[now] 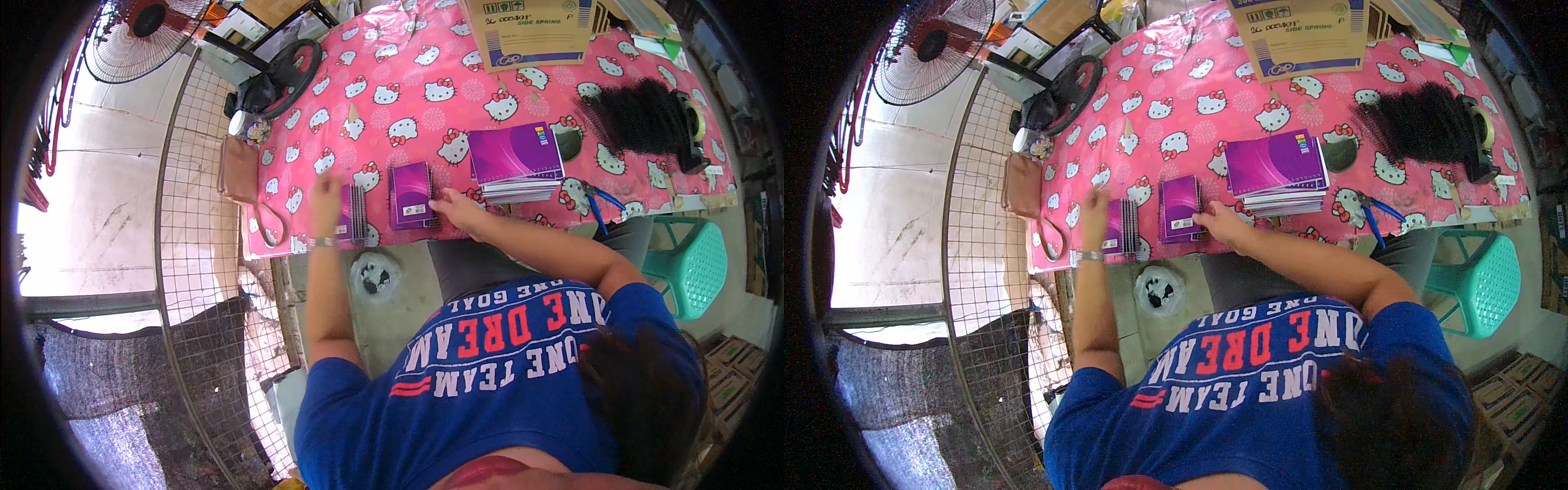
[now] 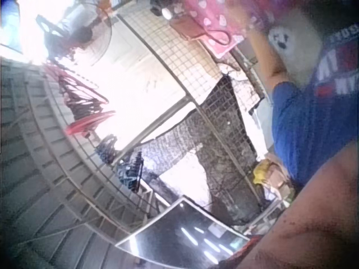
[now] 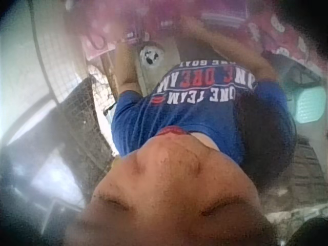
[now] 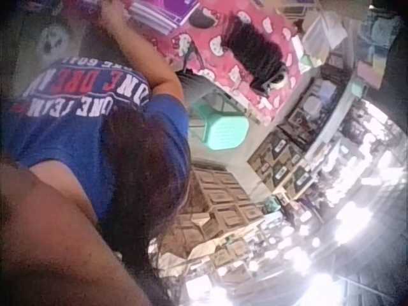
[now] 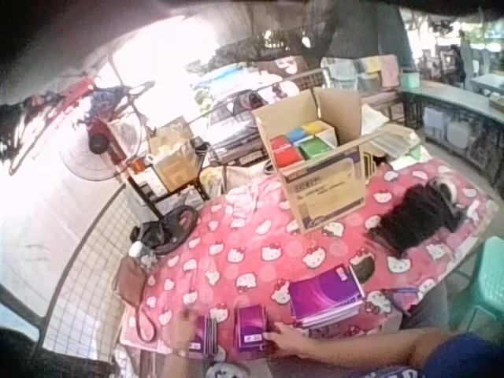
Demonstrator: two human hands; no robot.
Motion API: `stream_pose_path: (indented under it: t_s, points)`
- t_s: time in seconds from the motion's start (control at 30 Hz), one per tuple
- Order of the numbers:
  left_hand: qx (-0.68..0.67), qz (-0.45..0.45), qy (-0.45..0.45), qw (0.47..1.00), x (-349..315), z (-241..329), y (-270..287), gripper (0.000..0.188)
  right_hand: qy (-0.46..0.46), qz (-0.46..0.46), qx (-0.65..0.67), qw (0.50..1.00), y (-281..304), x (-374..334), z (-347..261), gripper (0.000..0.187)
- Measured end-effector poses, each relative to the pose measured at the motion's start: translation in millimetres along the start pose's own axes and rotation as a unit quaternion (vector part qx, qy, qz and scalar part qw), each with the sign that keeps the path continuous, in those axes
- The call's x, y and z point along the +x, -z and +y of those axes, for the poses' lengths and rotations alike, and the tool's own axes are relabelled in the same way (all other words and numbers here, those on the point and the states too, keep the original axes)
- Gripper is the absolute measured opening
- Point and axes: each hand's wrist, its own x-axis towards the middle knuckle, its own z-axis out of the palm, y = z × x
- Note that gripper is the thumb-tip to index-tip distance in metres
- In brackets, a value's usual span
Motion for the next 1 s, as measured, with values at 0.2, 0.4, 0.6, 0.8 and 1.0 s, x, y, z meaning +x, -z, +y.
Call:
stream_pose_path:
  t_s: [0.2, 0.4, 0.6, 0.8, 1.0]
  points:
    - [-0.033, -0.024, 0.146, 0.988, -44.7, -25.0, -101.6, 0.041, -0.063, -0.137, 0.158, 0.976, -25.2, 1.0, -13.6, 0.046]
    - [-0.384, -0.021, 0.287, 0.877, -81.2, 37.8, -73.7, 0.026, 0.003, -0.148, 0.091, 0.985, -18.3, -23.4, -17.1, 0.05]
    - [-0.46, -0.147, -0.075, 0.872, -119.6, 216.4, 0.0, 0.057, 0.473, 0.029, -0.116, 0.873, 28.0, -100.2, -126.6, 0.07]
    - [-0.334, -0.102, -0.165, 0.922, -91.1, 270.2, -123.3, 0.054, 0.388, 0.038, -0.27, 0.881, 155.5, -119.4, -189.6, 0.068]
    - [-0.179, -0.016, -0.192, 0.965, -111.1, 268.0, -171.5, 0.057, 0.426, 0.014, -0.102, 0.899, 182.0, -90.3, -131.8, 0.083]
